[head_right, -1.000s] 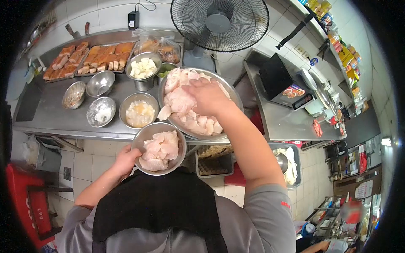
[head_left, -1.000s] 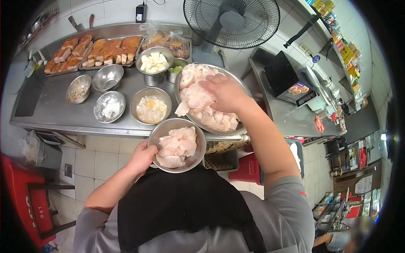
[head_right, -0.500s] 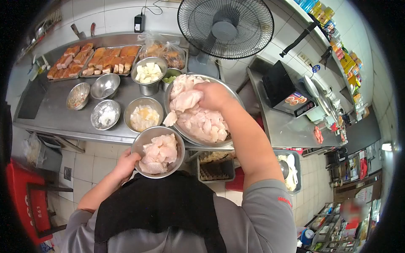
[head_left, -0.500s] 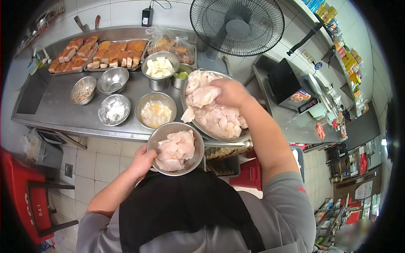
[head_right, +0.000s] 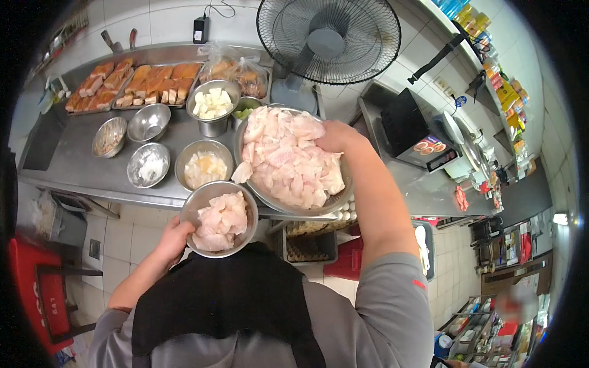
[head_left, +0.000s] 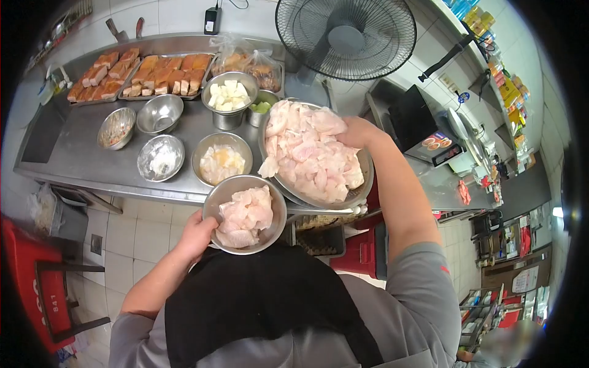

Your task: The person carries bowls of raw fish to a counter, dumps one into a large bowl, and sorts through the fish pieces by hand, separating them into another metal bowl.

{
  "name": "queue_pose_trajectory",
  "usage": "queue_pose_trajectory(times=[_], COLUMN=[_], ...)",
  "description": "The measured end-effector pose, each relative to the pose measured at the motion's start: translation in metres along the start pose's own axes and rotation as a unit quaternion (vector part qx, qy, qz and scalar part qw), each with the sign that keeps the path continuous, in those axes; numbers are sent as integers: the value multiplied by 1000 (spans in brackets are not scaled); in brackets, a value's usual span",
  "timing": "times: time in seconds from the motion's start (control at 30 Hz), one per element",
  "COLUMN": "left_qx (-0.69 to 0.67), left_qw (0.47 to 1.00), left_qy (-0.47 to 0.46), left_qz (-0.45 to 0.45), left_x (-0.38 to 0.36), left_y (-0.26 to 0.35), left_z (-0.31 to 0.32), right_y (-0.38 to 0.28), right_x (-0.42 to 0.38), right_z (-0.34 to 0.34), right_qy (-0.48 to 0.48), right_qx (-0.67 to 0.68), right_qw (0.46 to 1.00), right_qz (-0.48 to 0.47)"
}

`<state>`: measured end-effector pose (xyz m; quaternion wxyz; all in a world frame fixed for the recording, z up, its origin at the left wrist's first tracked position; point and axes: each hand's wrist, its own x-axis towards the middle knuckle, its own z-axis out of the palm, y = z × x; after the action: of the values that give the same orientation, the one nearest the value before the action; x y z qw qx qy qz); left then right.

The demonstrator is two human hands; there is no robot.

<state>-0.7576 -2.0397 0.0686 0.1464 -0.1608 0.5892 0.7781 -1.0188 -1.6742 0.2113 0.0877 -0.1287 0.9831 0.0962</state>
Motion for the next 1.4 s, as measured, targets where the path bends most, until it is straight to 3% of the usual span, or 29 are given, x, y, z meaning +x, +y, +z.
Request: queue_pose_trajectory(times=[0.07, 0.1, 0.2, 0.3, 0.4, 0.5, 0.63, 0.73, 0.77, 0.87, 0.9, 1.0, 1.13, 1.23, 1.33, 1.4], left_qx=[-7, -5, 5, 26, 31, 21, -5, 20, 16, 16, 23, 27, 9, 8, 16, 11], left_qw=[1000, 1000, 1000, 1000, 999, 1000, 1000, 1000, 1000, 999, 999, 999, 999, 999, 999, 999], left_qy=[2, 1, 3, 4, 0, -8, -17, -20, -22, -23, -20, -25, -39, -41, -35, -30], left_qz=[-1, -2, -7, -11, -9, -1, -3, -7, -10, -16, -17, -16, -3, -11, -10, -16], left_x=[0, -1, 1, 1, 3, 5, 9, 8, 8, 6, 5, 7, 12, 14, 15, 15], left_y=[1, 4, 6, 10, 12, 12, 6, 11, 12, 15, 18, 16, 7, 4, 4, 3], left_z=[1, 3, 6, 10, 10, 11, 11, 12, 13, 18, 20, 19, 14, 11, 9, 8], right_y=[-4, -15, -80, -102, -92, -71, -74, -84, -94, -126, -133, -154, -140, -107, -76, -71], right_x=[-6, -20, -52, -45, -34, -39, -70, -80, -92, -90, -88, -86, -65, -75, -77, -69], right_z=[2, -5, -20, 29, 42, 23, -21, -21, -34, -27, -17, 20, 41, -10, -16, -34], right_qy=[22, 127, 18, 127, 172, 44, -86, -123, -146, -43, 39, 167, 29, -108, -33, 23], right_qx=[-51, -36, 108, -24, 90, 410, 548, 617, 526, 410, 392, 283, 529, 339, 247, 199], right_qw=[998, 990, 988, 973, 959, 895, 825, 749, 804, 895, 887, 898, 839, 928, 955, 978], right_qz=[10, -48, -112, -191, -207, -171, -108, -208, -237, -171, -241, -293, -121, -113, -163, -55])
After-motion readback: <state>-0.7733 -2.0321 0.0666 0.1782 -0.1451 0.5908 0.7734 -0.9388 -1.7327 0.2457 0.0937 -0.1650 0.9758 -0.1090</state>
